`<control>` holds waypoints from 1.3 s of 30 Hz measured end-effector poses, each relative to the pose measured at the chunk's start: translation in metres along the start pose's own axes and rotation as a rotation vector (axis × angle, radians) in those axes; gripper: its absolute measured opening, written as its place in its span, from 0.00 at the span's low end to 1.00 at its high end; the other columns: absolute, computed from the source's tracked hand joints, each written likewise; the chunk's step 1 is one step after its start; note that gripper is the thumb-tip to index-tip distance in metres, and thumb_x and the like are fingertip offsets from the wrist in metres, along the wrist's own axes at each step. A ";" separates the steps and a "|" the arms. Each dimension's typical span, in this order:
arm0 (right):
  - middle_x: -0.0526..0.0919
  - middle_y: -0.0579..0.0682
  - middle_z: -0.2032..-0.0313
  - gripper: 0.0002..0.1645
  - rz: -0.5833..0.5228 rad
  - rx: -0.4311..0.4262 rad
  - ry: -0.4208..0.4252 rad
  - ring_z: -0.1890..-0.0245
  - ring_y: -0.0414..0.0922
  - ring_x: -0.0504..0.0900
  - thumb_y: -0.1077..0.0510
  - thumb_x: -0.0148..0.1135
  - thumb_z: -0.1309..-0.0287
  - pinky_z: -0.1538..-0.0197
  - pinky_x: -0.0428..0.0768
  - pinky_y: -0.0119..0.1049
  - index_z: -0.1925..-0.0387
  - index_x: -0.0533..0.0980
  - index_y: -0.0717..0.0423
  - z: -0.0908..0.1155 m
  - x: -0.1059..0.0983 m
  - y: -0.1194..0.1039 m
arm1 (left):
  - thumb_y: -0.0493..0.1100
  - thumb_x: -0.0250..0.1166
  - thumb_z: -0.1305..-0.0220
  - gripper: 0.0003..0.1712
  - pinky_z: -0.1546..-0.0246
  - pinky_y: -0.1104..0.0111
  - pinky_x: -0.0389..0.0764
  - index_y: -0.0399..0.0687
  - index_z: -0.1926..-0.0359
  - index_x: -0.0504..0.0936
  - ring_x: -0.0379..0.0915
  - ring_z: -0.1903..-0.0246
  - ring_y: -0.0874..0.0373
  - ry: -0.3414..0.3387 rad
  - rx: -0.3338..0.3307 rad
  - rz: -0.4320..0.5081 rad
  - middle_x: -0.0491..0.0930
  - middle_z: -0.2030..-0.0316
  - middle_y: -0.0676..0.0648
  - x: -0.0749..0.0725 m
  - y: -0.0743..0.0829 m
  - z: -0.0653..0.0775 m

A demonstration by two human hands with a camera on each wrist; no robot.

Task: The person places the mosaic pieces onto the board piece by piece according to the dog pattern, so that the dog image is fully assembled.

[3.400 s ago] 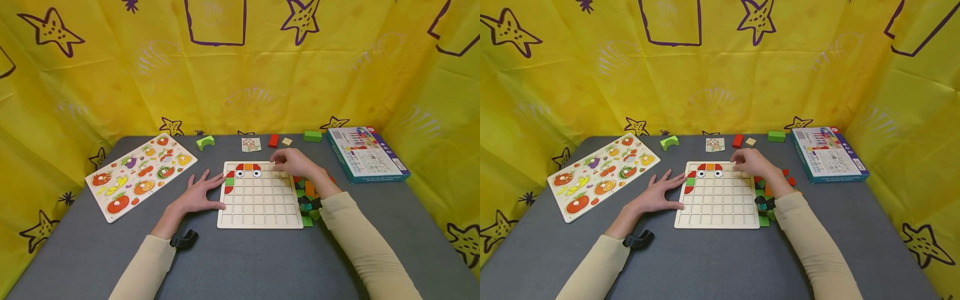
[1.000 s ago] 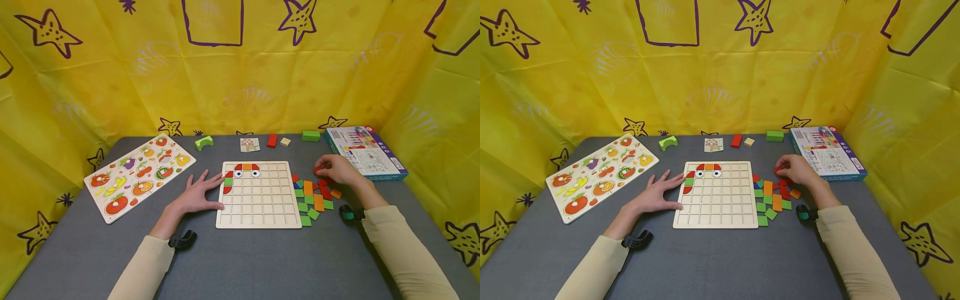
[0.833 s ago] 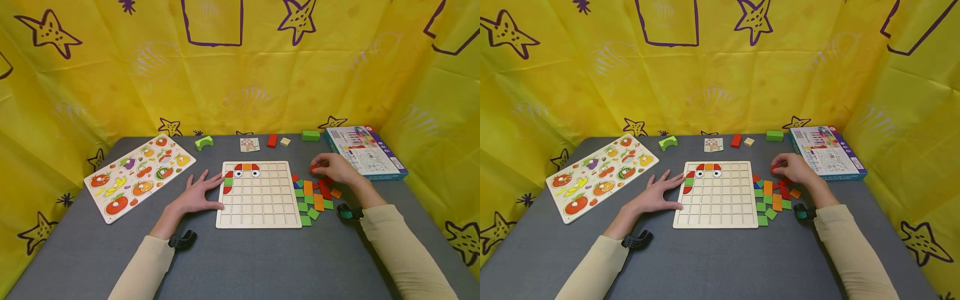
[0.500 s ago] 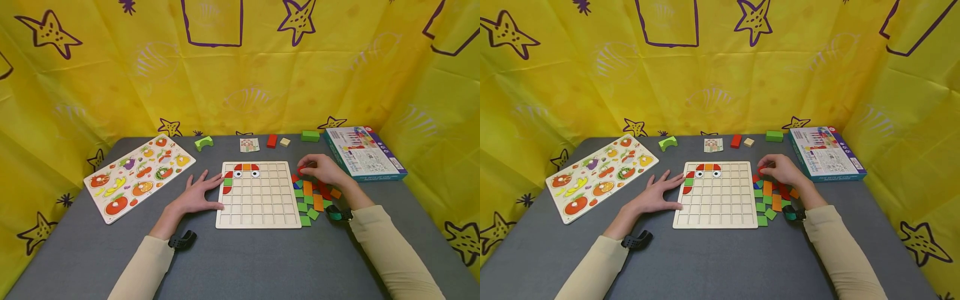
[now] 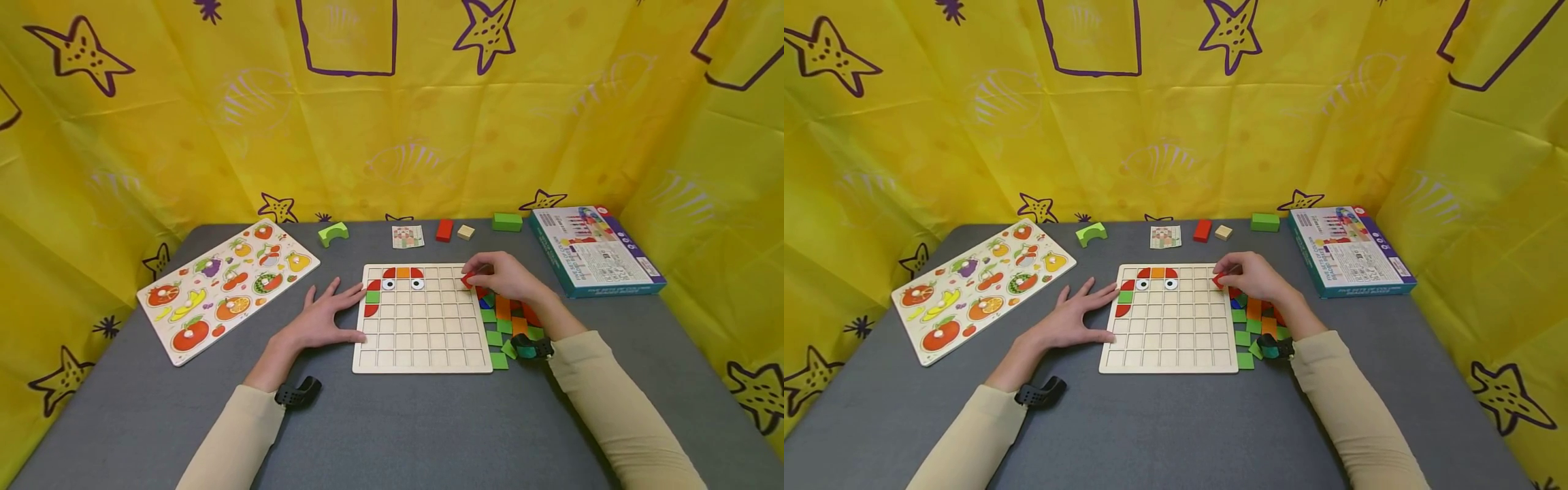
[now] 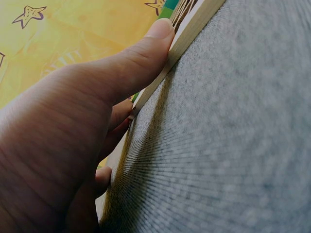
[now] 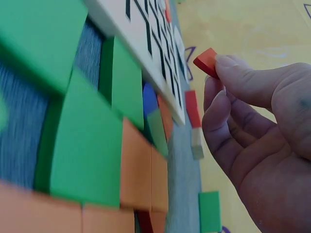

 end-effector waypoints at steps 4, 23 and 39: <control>0.83 0.52 0.59 0.08 -0.022 -0.001 -0.021 0.61 0.51 0.77 0.63 0.67 0.35 0.55 0.78 0.41 0.55 0.83 0.60 -0.005 0.008 -0.008 | 0.69 0.74 0.48 0.56 0.34 0.33 0.27 0.55 0.23 0.63 0.34 0.23 0.38 -0.002 0.000 -0.002 0.56 0.23 0.53 0.000 0.000 0.000; 0.84 0.47 0.63 0.09 -0.057 -0.097 -0.136 0.62 0.45 0.80 0.64 0.67 0.35 0.53 0.78 0.41 0.54 0.82 0.61 -0.031 0.052 -0.038 | 0.69 0.74 0.48 0.56 0.34 0.33 0.26 0.55 0.23 0.63 0.33 0.23 0.38 -0.008 -0.003 -0.001 0.55 0.23 0.53 0.000 -0.001 0.000; 0.85 0.47 0.63 0.06 0.112 -0.120 -0.132 0.63 0.46 0.78 0.64 0.68 0.37 0.54 0.78 0.40 0.58 0.85 0.58 -0.043 0.071 -0.056 | 0.69 0.73 0.48 0.56 0.34 0.33 0.26 0.55 0.23 0.63 0.33 0.23 0.38 -0.010 -0.014 -0.007 0.55 0.23 0.54 -0.001 0.001 0.000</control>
Point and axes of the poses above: each hand's wrist, its own z-axis away from the middle knuckle, its own x-axis out of the palm, y = z × x, the point moved 4 cm from there along -z, towards the middle knuckle
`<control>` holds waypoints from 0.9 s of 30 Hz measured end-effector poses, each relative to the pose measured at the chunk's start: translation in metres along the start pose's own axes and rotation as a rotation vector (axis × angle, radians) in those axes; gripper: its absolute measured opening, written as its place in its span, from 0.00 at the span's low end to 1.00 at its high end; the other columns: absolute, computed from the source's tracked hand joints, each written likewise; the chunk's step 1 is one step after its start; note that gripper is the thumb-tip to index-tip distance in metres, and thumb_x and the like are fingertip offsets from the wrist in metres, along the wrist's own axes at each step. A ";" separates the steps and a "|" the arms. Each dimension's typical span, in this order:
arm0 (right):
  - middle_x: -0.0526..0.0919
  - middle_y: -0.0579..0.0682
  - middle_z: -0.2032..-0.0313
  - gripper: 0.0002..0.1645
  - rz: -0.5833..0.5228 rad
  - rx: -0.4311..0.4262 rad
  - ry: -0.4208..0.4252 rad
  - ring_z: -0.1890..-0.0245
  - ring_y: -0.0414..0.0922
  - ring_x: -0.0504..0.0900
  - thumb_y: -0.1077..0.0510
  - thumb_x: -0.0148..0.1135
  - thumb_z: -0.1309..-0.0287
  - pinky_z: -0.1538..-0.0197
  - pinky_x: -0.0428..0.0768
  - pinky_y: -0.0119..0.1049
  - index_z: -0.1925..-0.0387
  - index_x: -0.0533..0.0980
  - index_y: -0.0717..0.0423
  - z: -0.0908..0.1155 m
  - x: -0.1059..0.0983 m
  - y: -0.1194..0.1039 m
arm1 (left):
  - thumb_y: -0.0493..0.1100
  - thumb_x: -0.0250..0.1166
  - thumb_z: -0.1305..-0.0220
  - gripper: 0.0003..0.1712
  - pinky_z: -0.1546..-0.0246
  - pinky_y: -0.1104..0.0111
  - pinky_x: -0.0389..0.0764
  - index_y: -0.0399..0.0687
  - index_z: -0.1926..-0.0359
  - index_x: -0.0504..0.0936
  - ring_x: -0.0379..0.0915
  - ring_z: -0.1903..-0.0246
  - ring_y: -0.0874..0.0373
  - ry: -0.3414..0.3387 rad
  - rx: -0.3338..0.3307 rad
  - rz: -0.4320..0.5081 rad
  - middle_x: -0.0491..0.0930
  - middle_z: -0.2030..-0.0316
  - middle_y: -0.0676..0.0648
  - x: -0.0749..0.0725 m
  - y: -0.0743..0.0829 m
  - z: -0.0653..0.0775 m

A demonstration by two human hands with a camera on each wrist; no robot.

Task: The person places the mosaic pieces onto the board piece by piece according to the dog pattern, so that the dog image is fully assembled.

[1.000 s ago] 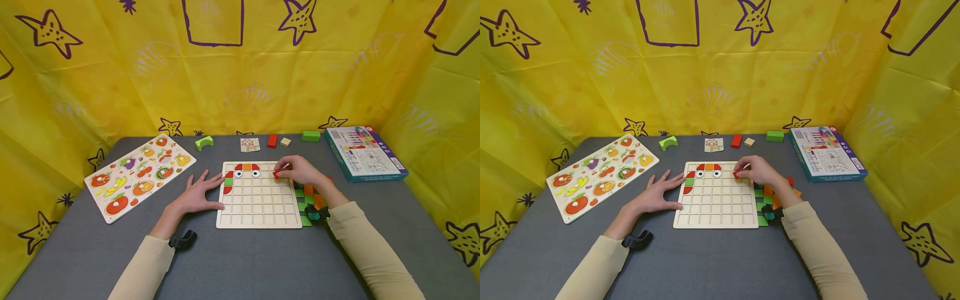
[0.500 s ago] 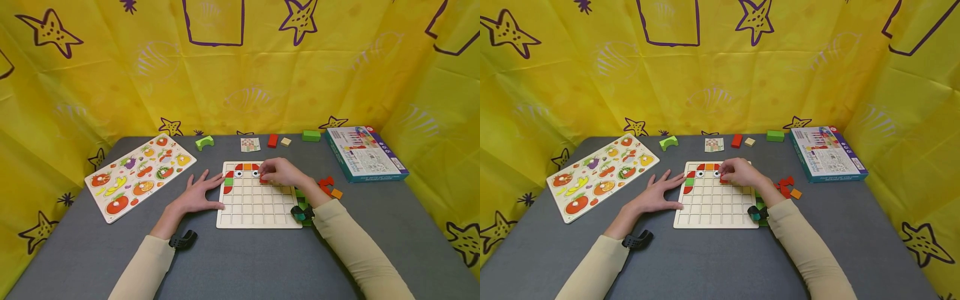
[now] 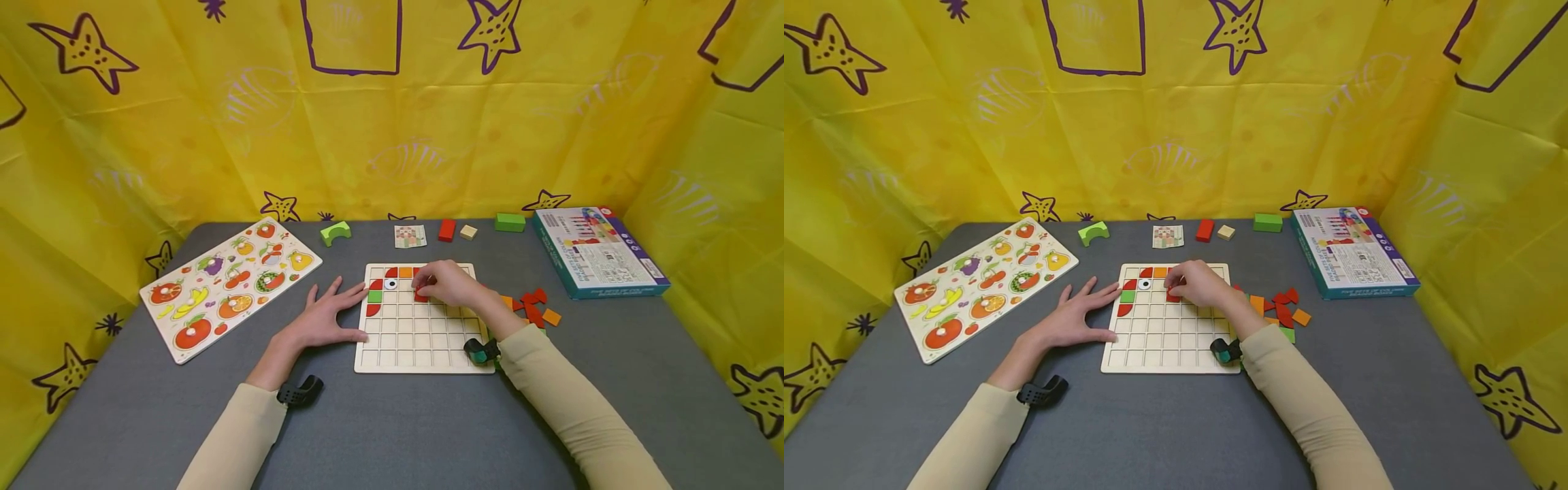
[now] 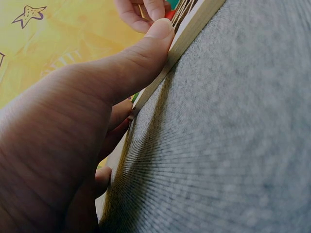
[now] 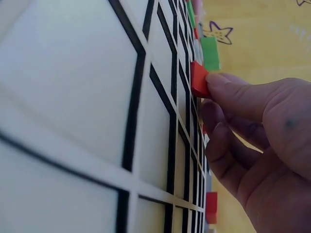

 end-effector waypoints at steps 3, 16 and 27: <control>0.85 0.47 0.63 0.06 0.012 -0.004 -0.001 0.63 0.46 0.78 0.63 0.69 0.37 0.55 0.78 0.40 0.58 0.85 0.58 0.000 0.000 -0.001 | 0.69 0.73 0.48 0.56 0.34 0.33 0.26 0.55 0.23 0.63 0.33 0.23 0.38 0.001 -0.002 0.002 0.55 0.23 0.55 0.000 0.000 0.000; 0.84 0.46 0.65 0.05 -0.020 0.002 -0.019 0.65 0.45 0.77 0.63 0.67 0.35 0.56 0.77 0.39 0.59 0.84 0.57 0.001 -0.001 -0.001 | 0.69 0.73 0.47 0.56 0.34 0.33 0.26 0.55 0.23 0.62 0.33 0.23 0.38 0.000 0.006 0.000 0.55 0.23 0.54 0.000 0.000 0.000; 0.82 0.51 0.62 0.09 -0.022 0.087 0.058 0.64 0.49 0.78 0.65 0.64 0.33 0.58 0.79 0.42 0.54 0.84 0.61 0.027 -0.045 0.027 | 0.69 0.74 0.47 0.56 0.33 0.34 0.26 0.55 0.23 0.62 0.33 0.23 0.39 -0.004 0.003 0.004 0.55 0.23 0.55 0.000 0.000 0.001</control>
Point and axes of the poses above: each hand's wrist, its own z-axis away from the middle knuckle, its own x-axis out of the palm, y = z × x, the point moved 4 cm from there along -z, towards the middle knuckle
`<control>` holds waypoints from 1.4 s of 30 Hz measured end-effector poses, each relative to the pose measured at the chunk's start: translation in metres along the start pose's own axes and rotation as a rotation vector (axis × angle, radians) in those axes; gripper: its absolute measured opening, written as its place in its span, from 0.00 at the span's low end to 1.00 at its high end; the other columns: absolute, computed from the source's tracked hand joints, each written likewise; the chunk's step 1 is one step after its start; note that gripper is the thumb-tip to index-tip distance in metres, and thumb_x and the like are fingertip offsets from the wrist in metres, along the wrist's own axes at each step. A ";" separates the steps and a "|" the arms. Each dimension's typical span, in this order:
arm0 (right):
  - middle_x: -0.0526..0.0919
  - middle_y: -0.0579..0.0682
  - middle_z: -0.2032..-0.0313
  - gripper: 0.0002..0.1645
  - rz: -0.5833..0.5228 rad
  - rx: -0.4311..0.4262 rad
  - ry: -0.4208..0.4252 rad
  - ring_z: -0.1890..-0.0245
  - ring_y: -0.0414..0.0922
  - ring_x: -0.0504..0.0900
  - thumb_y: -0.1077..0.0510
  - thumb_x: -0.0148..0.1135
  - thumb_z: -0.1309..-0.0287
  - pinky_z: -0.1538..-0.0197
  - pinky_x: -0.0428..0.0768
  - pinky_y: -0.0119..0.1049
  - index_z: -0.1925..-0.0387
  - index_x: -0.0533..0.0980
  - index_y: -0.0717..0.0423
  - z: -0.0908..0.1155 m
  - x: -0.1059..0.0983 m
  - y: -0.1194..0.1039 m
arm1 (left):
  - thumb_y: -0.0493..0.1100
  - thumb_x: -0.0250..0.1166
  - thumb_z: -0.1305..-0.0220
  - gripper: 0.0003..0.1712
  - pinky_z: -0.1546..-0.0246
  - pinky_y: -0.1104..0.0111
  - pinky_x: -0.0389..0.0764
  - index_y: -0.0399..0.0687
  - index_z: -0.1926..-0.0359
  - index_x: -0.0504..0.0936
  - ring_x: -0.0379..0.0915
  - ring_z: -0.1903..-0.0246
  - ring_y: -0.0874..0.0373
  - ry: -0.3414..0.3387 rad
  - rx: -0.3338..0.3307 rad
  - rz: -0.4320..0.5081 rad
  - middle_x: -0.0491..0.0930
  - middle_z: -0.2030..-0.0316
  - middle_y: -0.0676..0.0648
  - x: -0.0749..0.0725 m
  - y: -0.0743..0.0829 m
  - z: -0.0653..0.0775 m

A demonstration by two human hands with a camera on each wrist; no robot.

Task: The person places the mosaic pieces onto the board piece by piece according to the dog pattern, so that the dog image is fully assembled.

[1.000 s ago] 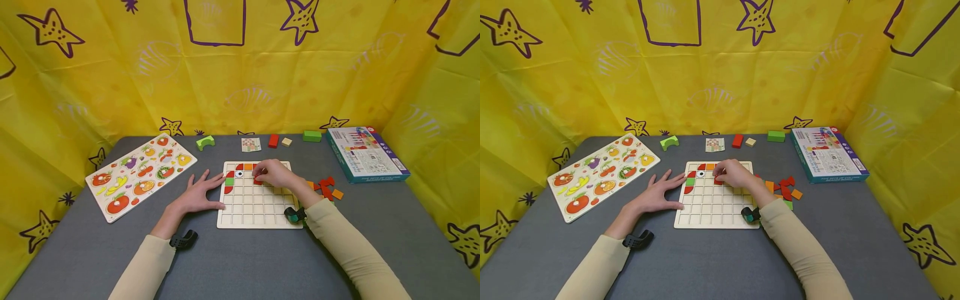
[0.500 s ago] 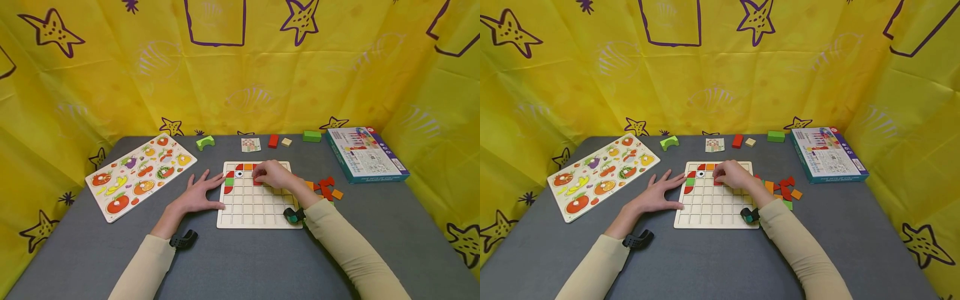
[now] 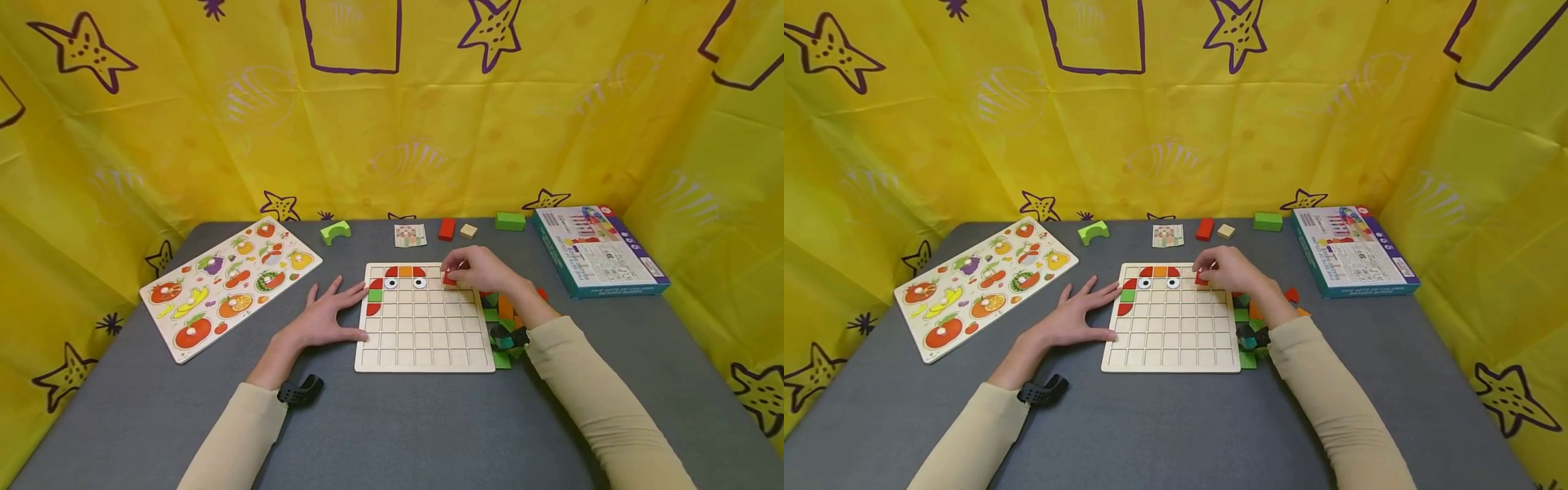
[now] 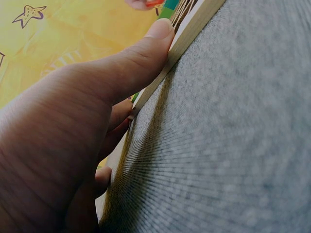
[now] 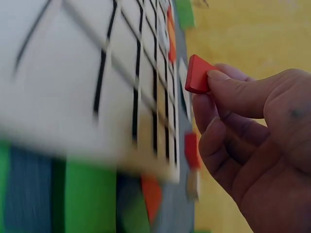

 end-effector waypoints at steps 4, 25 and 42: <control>0.84 0.52 0.60 0.09 0.040 0.054 0.037 0.63 0.50 0.79 0.65 0.64 0.32 0.55 0.79 0.46 0.53 0.84 0.62 0.012 -0.019 0.024 | 0.69 0.73 0.48 0.56 0.33 0.35 0.26 0.55 0.23 0.62 0.33 0.23 0.39 0.002 0.002 -0.003 0.55 0.23 0.55 0.000 -0.001 0.000; 0.82 0.48 0.65 0.09 0.095 0.137 -0.055 0.67 0.48 0.75 0.60 0.69 0.36 0.61 0.76 0.41 0.57 0.82 0.60 0.071 -0.051 0.070 | 0.68 0.74 0.48 0.56 0.34 0.34 0.26 0.54 0.23 0.63 0.33 0.23 0.38 0.018 0.007 0.009 0.55 0.23 0.54 -0.004 0.000 0.002; 0.80 0.46 0.67 0.08 0.181 0.064 -0.093 0.67 0.45 0.74 0.61 0.72 0.40 0.59 0.77 0.42 0.60 0.82 0.59 0.082 -0.037 0.070 | 0.68 0.74 0.47 0.56 0.34 0.34 0.26 0.56 0.23 0.62 0.33 0.23 0.39 0.007 0.001 0.008 0.55 0.23 0.54 -0.001 0.000 0.001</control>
Point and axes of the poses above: each hand's wrist, its own z-axis away from the middle knuckle, its own x-axis out of the palm, y = z × x, the point moved 4 cm from there along -z, towards the middle knuckle
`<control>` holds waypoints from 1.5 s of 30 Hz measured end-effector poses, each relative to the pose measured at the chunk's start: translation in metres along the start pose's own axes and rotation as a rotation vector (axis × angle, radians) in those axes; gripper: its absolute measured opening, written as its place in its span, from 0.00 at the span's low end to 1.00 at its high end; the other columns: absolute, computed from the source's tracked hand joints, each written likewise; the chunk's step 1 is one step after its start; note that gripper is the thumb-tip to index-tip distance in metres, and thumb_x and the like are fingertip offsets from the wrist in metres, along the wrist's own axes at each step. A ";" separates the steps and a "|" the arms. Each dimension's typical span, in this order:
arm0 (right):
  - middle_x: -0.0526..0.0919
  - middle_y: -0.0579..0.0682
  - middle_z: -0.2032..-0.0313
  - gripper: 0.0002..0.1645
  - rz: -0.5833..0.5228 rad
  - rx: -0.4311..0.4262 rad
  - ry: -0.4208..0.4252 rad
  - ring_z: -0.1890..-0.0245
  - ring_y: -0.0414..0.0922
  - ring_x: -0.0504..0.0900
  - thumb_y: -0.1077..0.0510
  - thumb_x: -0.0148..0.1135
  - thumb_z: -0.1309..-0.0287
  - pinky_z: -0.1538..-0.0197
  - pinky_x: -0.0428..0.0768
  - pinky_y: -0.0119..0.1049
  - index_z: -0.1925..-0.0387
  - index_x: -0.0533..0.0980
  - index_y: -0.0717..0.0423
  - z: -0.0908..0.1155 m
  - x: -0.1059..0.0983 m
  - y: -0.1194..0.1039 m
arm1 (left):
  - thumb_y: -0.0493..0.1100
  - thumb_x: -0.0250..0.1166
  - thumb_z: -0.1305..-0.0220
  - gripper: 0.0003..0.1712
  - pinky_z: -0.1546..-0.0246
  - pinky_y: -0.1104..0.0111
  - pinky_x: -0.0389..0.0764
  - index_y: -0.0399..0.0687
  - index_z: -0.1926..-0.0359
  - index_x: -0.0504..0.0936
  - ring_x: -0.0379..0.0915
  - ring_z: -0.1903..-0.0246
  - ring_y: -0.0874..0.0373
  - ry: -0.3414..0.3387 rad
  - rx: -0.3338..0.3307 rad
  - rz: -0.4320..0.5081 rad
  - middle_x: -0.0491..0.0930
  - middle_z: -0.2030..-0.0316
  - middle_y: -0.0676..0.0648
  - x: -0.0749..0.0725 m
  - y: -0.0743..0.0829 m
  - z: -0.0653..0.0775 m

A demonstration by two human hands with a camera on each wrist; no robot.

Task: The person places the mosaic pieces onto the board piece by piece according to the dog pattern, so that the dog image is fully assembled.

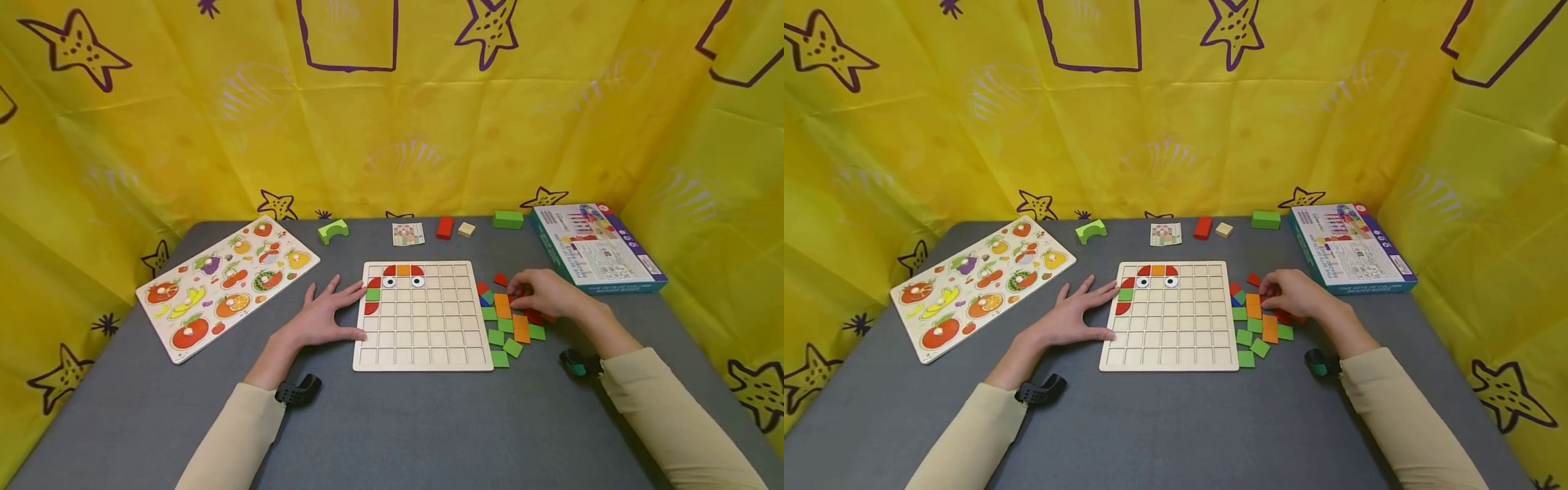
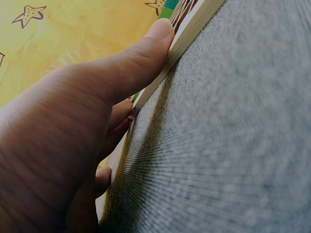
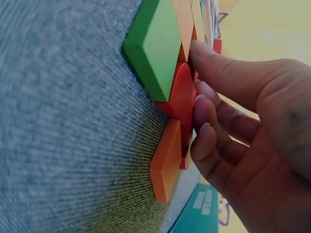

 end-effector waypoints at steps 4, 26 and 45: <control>0.80 0.46 0.68 0.06 -0.030 0.005 0.012 0.68 0.46 0.74 0.61 0.71 0.39 0.60 0.76 0.41 0.63 0.81 0.57 -0.001 -0.003 -0.003 | 0.68 0.74 0.47 0.56 0.34 0.34 0.26 0.55 0.23 0.62 0.33 0.23 0.39 -0.003 -0.004 -0.003 0.55 0.23 0.54 0.000 0.000 0.000; 0.83 0.47 0.68 0.04 -0.179 -0.080 0.114 0.67 0.47 0.77 0.61 0.70 0.37 0.61 0.78 0.39 0.62 0.82 0.57 -0.053 0.003 -0.065 | 0.69 0.73 0.47 0.56 0.34 0.33 0.27 0.54 0.23 0.63 0.33 0.23 0.37 -0.001 0.006 -0.008 0.57 0.23 0.52 -0.001 0.001 0.000; 0.83 0.47 0.70 0.03 -0.224 -0.129 0.100 0.69 0.44 0.78 0.63 0.70 0.38 0.61 0.77 0.37 0.66 0.81 0.57 -0.120 0.043 -0.120 | 0.71 0.72 0.47 0.56 0.34 0.33 0.26 0.56 0.22 0.62 0.32 0.23 0.39 -0.014 -0.013 -0.007 0.55 0.23 0.55 0.002 -0.001 -0.002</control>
Point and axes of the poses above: each hand's wrist, its own z-axis away from the middle knuckle, its own x-axis out of the palm, y = z × x, the point moved 4 cm from there along -z, towards the middle knuckle
